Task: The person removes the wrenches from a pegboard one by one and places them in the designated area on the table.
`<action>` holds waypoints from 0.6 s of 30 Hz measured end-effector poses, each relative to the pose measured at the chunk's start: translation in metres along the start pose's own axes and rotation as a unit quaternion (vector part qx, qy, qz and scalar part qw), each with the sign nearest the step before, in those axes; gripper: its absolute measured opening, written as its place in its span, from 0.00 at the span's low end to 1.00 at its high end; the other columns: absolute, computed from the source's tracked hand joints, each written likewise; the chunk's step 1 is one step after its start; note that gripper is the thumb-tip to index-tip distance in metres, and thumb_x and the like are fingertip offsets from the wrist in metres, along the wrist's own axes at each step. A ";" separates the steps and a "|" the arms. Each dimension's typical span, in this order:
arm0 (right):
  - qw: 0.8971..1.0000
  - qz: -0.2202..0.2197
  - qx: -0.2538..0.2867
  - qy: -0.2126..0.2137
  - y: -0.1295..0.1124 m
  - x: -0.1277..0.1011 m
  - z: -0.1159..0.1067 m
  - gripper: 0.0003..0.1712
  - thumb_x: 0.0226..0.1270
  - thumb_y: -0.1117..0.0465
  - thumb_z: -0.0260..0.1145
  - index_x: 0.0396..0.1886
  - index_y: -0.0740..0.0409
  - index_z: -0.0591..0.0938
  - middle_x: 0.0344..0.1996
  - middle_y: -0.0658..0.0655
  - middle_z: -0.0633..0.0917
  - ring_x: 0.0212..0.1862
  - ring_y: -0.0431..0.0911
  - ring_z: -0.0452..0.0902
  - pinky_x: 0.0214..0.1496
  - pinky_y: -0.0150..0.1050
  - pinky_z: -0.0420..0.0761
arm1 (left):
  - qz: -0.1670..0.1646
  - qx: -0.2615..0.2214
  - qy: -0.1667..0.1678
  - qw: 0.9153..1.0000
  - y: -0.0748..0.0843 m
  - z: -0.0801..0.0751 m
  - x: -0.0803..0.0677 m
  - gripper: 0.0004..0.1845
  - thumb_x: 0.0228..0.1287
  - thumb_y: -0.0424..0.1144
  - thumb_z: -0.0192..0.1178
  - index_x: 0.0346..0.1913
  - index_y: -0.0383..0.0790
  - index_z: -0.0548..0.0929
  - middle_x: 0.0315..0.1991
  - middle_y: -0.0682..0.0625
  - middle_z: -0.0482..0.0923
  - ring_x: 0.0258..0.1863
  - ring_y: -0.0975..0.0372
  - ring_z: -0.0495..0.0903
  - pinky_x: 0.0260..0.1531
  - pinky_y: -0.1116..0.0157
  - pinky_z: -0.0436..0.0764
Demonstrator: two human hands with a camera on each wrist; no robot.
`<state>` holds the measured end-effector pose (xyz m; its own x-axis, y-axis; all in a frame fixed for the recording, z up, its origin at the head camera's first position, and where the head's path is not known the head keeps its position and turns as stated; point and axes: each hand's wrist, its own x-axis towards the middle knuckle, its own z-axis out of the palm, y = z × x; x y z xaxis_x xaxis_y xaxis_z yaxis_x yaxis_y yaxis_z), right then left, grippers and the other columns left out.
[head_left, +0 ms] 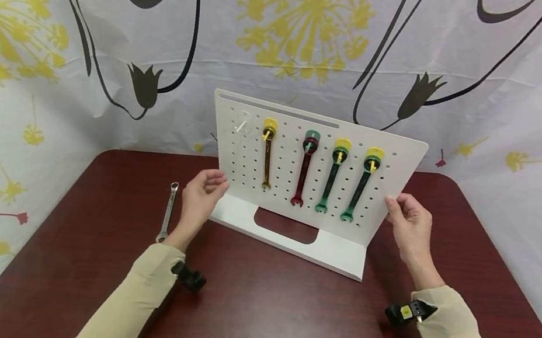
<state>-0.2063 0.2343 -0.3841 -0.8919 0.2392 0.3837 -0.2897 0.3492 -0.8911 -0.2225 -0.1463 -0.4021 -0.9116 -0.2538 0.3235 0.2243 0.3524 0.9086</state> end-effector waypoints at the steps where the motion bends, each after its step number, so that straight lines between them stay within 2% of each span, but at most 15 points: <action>1: 1.000 0.000 0.001 0.000 0.003 0.001 0.000 0.10 0.67 0.65 0.60 0.35 0.71 0.77 0.16 0.45 0.74 0.23 0.34 0.70 0.31 0.21 0.78 | 0.000 -0.003 0.000 1.000 0.003 0.005 0.000 0.13 0.58 0.34 0.66 0.46 0.35 0.81 0.41 0.41 0.84 0.39 0.53 0.84 0.34 0.79 0.77; 6: 1.000 -0.006 0.001 -0.002 0.012 0.003 0.000 0.12 0.67 0.61 0.61 0.36 0.69 0.78 0.18 0.49 0.75 0.23 0.35 0.68 0.33 0.22 0.79 | 0.007 -0.020 -0.002 1.000 0.011 0.026 0.003 0.14 0.57 0.35 0.66 0.46 0.36 0.80 0.42 0.43 0.84 0.39 0.55 0.83 0.42 0.68 0.81; 9: 1.000 -0.011 0.003 0.000 0.013 0.003 0.000 0.13 0.67 0.60 0.61 0.36 0.70 0.78 0.19 0.47 0.76 0.23 0.34 0.68 0.32 0.22 0.79 | 0.008 -0.035 0.000 0.999 0.015 0.038 0.005 0.15 0.56 0.34 0.67 0.46 0.34 0.80 0.43 0.42 0.83 0.40 0.55 0.82 0.44 0.63 0.81; 14: 1.000 -0.015 0.013 0.003 0.011 0.003 0.000 0.14 0.67 0.61 0.61 0.35 0.72 0.77 0.16 0.43 0.74 0.22 0.33 0.67 0.32 0.23 0.80 | 0.013 -0.055 0.010 0.998 0.020 0.052 0.009 0.15 0.55 0.32 0.67 0.46 0.33 0.79 0.43 0.41 0.82 0.42 0.54 0.82 0.44 0.64 0.81; 18: 1.000 -0.014 0.023 0.002 0.011 0.003 0.000 0.14 0.67 0.62 0.60 0.35 0.73 0.77 0.17 0.44 0.75 0.22 0.33 0.67 0.32 0.22 0.79 | 0.017 -0.070 0.017 0.997 0.024 0.060 0.011 0.16 0.55 0.33 0.67 0.46 0.33 0.78 0.43 0.41 0.82 0.42 0.53 0.82 0.44 0.65 0.82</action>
<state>-0.2123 0.2384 -0.3930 -0.8818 0.2337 0.4097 -0.3304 0.3140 -0.8901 -0.2479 -0.0863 -0.3928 -0.8905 -0.2756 0.3619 0.3036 0.2325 0.9240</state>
